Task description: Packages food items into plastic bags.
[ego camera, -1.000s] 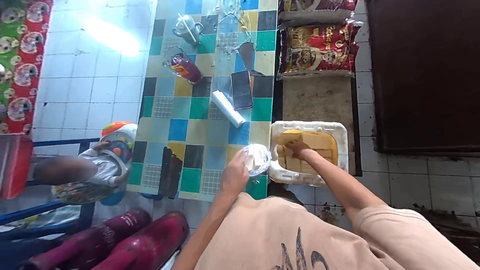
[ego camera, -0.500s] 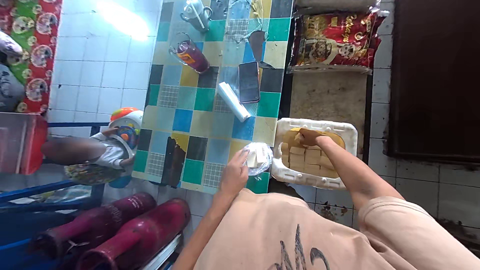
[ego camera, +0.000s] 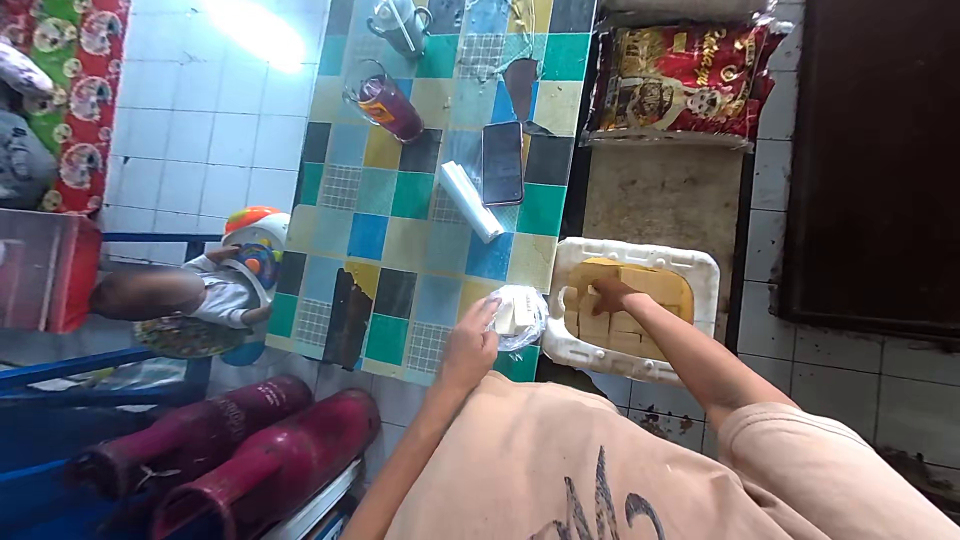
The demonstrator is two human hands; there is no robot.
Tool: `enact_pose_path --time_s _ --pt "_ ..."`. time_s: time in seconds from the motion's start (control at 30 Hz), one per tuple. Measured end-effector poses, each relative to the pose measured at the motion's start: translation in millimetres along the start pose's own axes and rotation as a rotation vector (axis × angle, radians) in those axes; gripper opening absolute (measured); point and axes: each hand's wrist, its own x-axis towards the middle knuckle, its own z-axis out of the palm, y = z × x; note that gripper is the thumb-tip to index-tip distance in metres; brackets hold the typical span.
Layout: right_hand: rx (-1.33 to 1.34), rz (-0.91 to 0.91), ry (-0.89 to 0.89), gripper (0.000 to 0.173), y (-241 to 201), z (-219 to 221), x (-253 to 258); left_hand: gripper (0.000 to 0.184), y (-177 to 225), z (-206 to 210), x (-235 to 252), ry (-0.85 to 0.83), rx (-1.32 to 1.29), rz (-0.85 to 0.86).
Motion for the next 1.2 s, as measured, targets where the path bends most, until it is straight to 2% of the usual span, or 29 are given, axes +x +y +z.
enact_pose_path --time_s 0.17,0.3,0.4,0.5,0.6,0.7,0.83,0.9,0.97,1.07,1.2 --pt "0.083 -0.007 0.046 0.072 2 9 -1 0.047 3 -1 1 -0.028 0.021 -0.011" --pt "0.216 0.04 0.049 0.061 7 4 -10 0.041 2 1 1 -0.019 0.013 0.025" --pt "0.557 -0.012 0.071 0.051 20 3 -18 0.047 3 -2 2 -0.025 -0.016 0.04" --pt "0.959 -0.022 0.018 0.045 22 -2 -45 0.045 6 -7 6 -0.06 -0.043 0.027" --pt "1.118 -0.03 0.072 0.045 18 -5 -68 0.044 15 -15 10 -0.147 -0.031 -0.013" --pt "1.234 -0.172 0.105 0.036 -15 -18 -108 0.044 16 -24 14 -0.136 -0.043 0.009" --pt "1.357 -0.419 0.178 0.03 -95 -24 -158 0.043 17 -24 19 -0.126 -0.061 0.092" --pt "1.32 -0.506 0.238 0.028 -132 -16 -162 0.043 19 -21 20 -0.111 -0.08 0.116" --pt "1.169 -0.521 0.329 0.032 -153 -6 -151 0.043 19 -18 22 -0.046 -0.088 0.119" --pt "0.722 -0.381 0.499 0.039 -166 4 -141 0.041 14 -13 24 0.044 -0.088 0.135" --pt "0.327 -0.271 0.542 0.034 -187 3 -148 0.044 15 -12 21 -0.006 -0.102 0.157"
